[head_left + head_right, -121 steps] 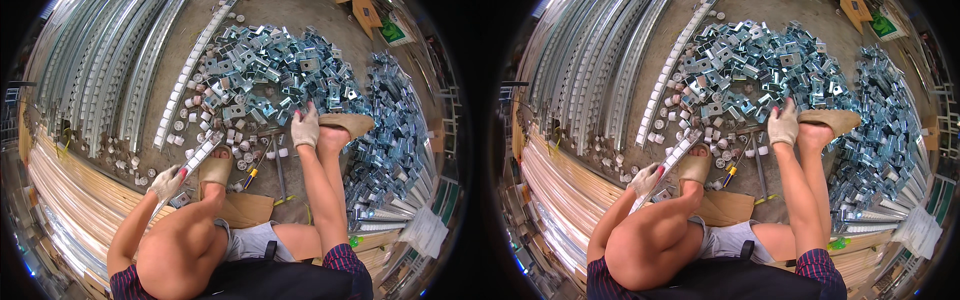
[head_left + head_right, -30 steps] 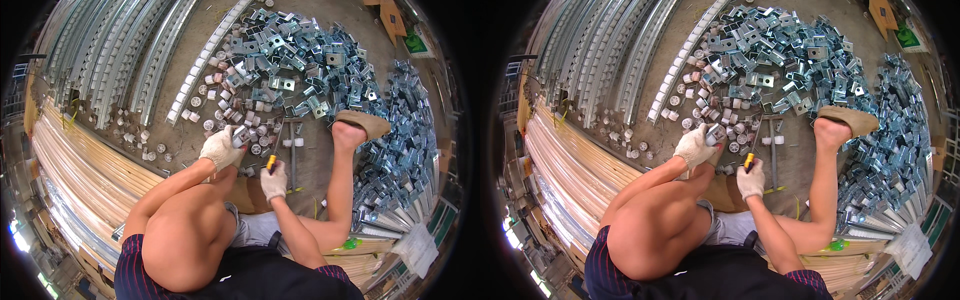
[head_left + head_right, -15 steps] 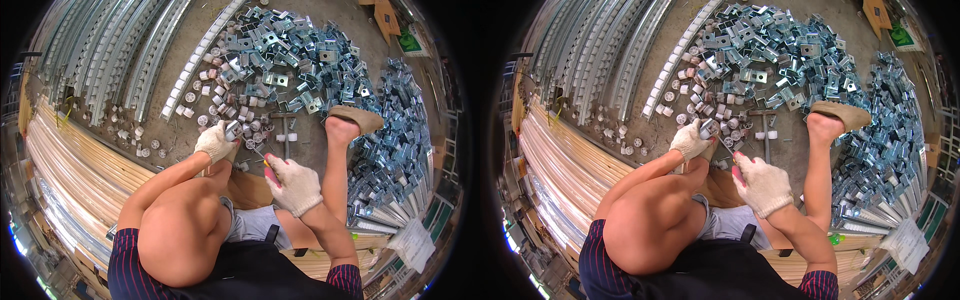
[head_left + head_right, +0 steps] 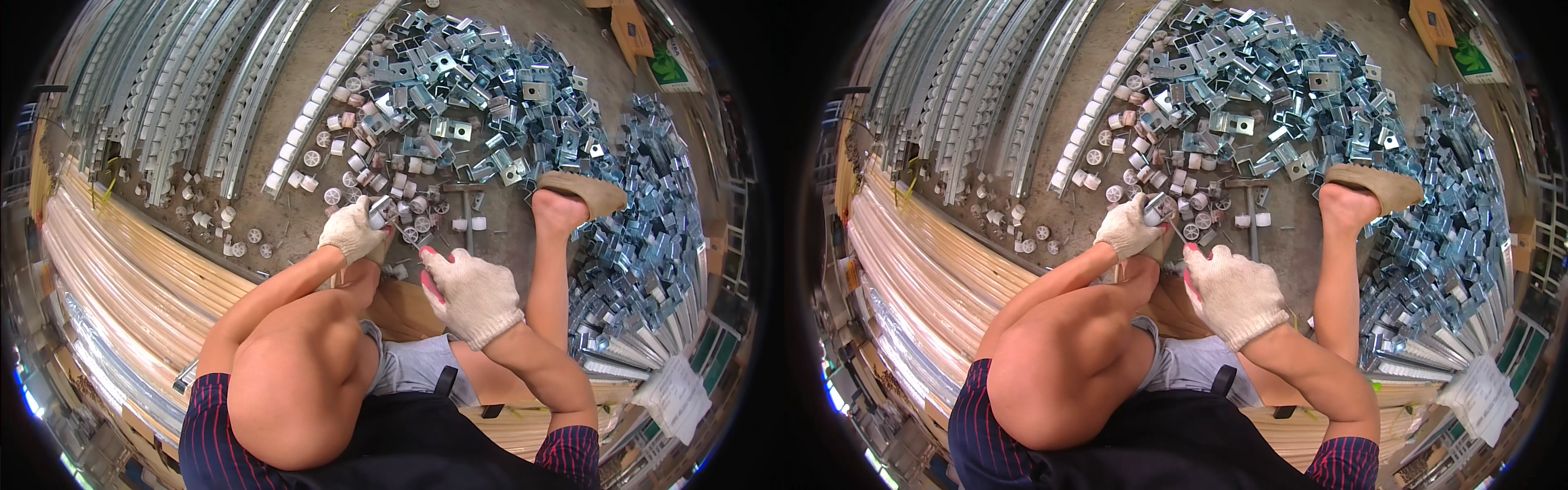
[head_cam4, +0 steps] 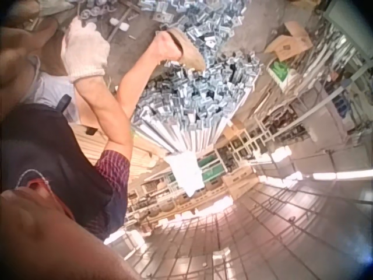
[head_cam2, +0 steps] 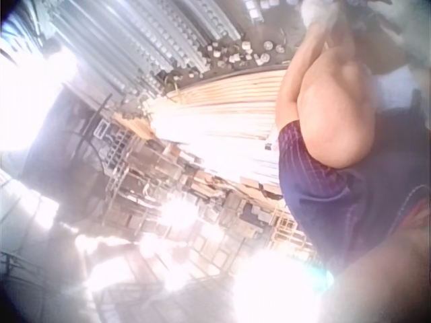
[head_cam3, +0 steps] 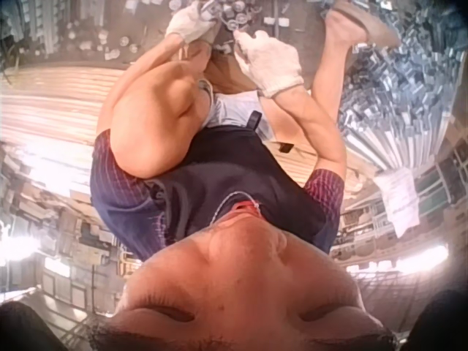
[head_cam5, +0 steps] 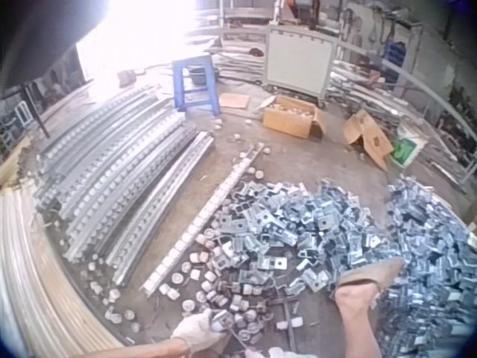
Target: The person assembles metal brackets onto long metal tracks by hand and using a screwdriver, picking up individual components from a large pile on the floor and securing them at intervals along the track.
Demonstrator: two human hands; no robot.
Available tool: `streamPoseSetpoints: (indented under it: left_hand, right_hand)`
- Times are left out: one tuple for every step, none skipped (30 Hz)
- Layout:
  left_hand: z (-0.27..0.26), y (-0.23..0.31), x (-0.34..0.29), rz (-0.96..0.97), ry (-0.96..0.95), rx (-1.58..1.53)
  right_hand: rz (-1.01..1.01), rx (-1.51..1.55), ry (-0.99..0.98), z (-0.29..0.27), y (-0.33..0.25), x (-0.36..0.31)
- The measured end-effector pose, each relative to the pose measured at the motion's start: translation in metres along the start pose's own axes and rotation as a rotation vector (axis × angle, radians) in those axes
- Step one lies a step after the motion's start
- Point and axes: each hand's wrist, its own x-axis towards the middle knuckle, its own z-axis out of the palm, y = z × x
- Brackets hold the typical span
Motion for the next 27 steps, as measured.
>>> streamPoseSetpoints:
  left_hand:
    - [0.007, 0.001, 0.007, 0.011, -0.020, 0.008]
    - [0.002, -0.003, 0.003, -0.008, -0.015, 0.025]
    - [-0.003, -0.006, -0.001, -0.025, -0.011, 0.041]
    - [-0.006, -0.007, -0.005, -0.027, 0.004, 0.034]
    - [-0.007, -0.007, -0.005, -0.016, 0.010, 0.023]
    - [-0.007, -0.007, -0.005, -0.006, 0.016, 0.012]
    - [-0.007, -0.007, -0.005, -0.008, 0.013, 0.013]
    - [-0.006, -0.007, -0.004, -0.008, 0.009, 0.014]
    - [-0.006, -0.006, -0.004, -0.009, 0.005, 0.016]
    - [-0.005, -0.007, -0.004, -0.010, 0.008, 0.022]
    - [-0.004, -0.007, -0.003, -0.008, 0.009, 0.029]
    - [-0.003, -0.007, -0.003, -0.008, 0.012, 0.037]
    - [-0.004, -0.007, -0.003, -0.017, 0.007, 0.047]
    - [-0.004, -0.006, -0.002, -0.027, -0.001, 0.058]
    - [-0.004, -0.007, -0.003, -0.039, -0.009, 0.068]
    - [-0.002, -0.011, -0.003, -0.031, -0.002, 0.067]
    - [-0.002, -0.012, -0.003, -0.016, 0.009, 0.066]
    - [-0.003, -0.013, -0.004, -0.002, 0.020, 0.066]
    - [-0.002, -0.012, -0.002, -0.011, 0.019, 0.062]
    - [-0.002, -0.007, -0.001, -0.013, 0.010, 0.067]
    - [-0.001, -0.002, 0.001, -0.010, -0.003, 0.067]
    - [0.004, -0.001, 0.006, -0.005, -0.011, 0.041]
    - [0.001, -0.004, 0.004, -0.018, -0.005, 0.043]
    - [-0.001, -0.007, 0.001, -0.026, 0.000, 0.046]
    - [-0.002, -0.008, -0.001, -0.031, 0.002, 0.048]
    - [-0.003, -0.009, -0.004, -0.001, 0.023, 0.046]
    - [-0.009, -0.001, -0.010, 0.026, 0.045, 0.038]
  right_hand:
    - [0.023, -0.009, -0.014, 0.001, 0.002, -0.001]
    - [-0.005, -0.002, 0.005, -0.002, 0.000, -0.001]
    - [-0.031, 0.006, 0.023, -0.005, -0.001, -0.001]
    - [-0.054, 0.013, 0.040, -0.008, -0.002, -0.001]
    - [-0.052, 0.008, 0.052, -0.008, -0.003, -0.001]
    - [-0.050, 0.003, 0.063, -0.008, -0.003, 0.000]
    - [-0.048, -0.001, 0.075, -0.008, -0.004, 0.000]
    - [-0.045, -0.001, 0.062, -0.009, -0.003, 0.001]
    - [-0.044, -0.001, 0.050, -0.010, -0.004, 0.003]
    - [-0.044, 0.000, 0.038, -0.010, -0.004, 0.005]
    - [-0.041, -0.008, 0.025, -0.010, -0.004, 0.007]
    - [-0.040, -0.015, 0.011, -0.009, -0.004, 0.010]
    - [-0.041, -0.021, -0.003, -0.009, -0.006, 0.014]
    - [-0.033, -0.032, -0.020, -0.010, -0.008, 0.018]
    - [-0.027, -0.042, -0.038, -0.012, -0.012, 0.022]
    - [-0.023, -0.052, -0.057, -0.013, -0.016, 0.027]
    - [-0.010, -0.076, -0.075, -0.015, -0.021, 0.031]
    - [0.002, -0.101, -0.093, -0.016, -0.026, 0.035]
    - [0.013, -0.125, -0.111, -0.017, -0.032, 0.040]
    - [0.012, -0.158, -0.105, -0.016, -0.036, 0.042]
    - [0.023, -0.164, -0.106, -0.012, -0.037, 0.047]
    - [0.037, -0.171, -0.106, -0.004, -0.036, 0.052]
    - [0.018, -0.175, -0.109, 0.000, -0.041, 0.060]
    - [0.023, -0.165, -0.179, -0.001, -0.043, 0.062]
    - [0.058, -0.140, -0.220, -0.003, -0.043, 0.063]
    - [0.096, -0.115, -0.261, -0.004, -0.038, 0.063]
    - [0.128, -0.094, -0.309, -0.005, -0.033, 0.062]
